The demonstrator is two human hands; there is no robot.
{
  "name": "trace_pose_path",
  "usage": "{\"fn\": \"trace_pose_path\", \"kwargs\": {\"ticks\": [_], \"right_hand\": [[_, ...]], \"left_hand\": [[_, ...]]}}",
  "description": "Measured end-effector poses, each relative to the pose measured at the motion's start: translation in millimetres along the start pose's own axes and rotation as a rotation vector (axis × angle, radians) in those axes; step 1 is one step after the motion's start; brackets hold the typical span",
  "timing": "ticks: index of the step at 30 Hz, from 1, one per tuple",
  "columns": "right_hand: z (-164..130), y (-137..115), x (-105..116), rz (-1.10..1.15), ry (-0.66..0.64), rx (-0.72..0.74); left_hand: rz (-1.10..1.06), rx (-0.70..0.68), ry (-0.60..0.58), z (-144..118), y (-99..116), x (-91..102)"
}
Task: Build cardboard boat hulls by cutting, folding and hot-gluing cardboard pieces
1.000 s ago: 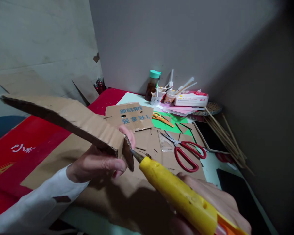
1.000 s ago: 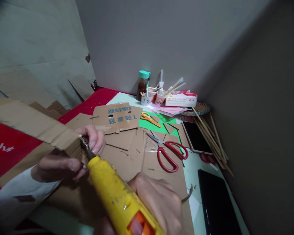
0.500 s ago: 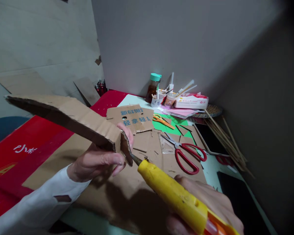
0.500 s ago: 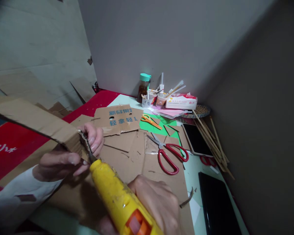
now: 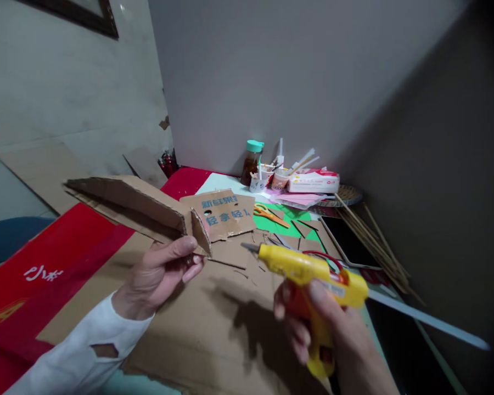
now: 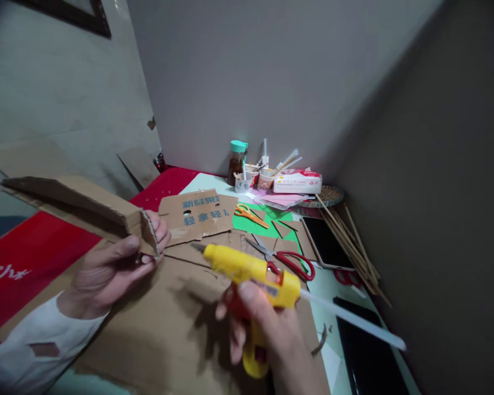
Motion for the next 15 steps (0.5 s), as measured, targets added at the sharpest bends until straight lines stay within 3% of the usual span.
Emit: {"fn": "trace_pose_path", "kwargs": {"ticks": [2, 4, 15], "right_hand": [[17, -9, 6, 0.050, 0.093, 0.109], [32, -6, 13, 0.052, 0.157, 0.099], [42, 20, 23, -0.289, 0.079, -0.135]], "left_hand": [[0.034, 0.016, 0.007, 1, -1, 0.8], [0.056, 0.038, 0.000, 1, -3, 0.9], [0.070, 0.104, -0.033, -9, -13, -6.3]]}}
Point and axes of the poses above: each hand's wrist, its own z-axis towards the middle knuckle, its own x-axis out of the back of the hand, y = z × x, the point moved 7 cm from there along z, towards the middle knuckle, and after that the axes turned 6 degrees about y, right-handed, at the moved point
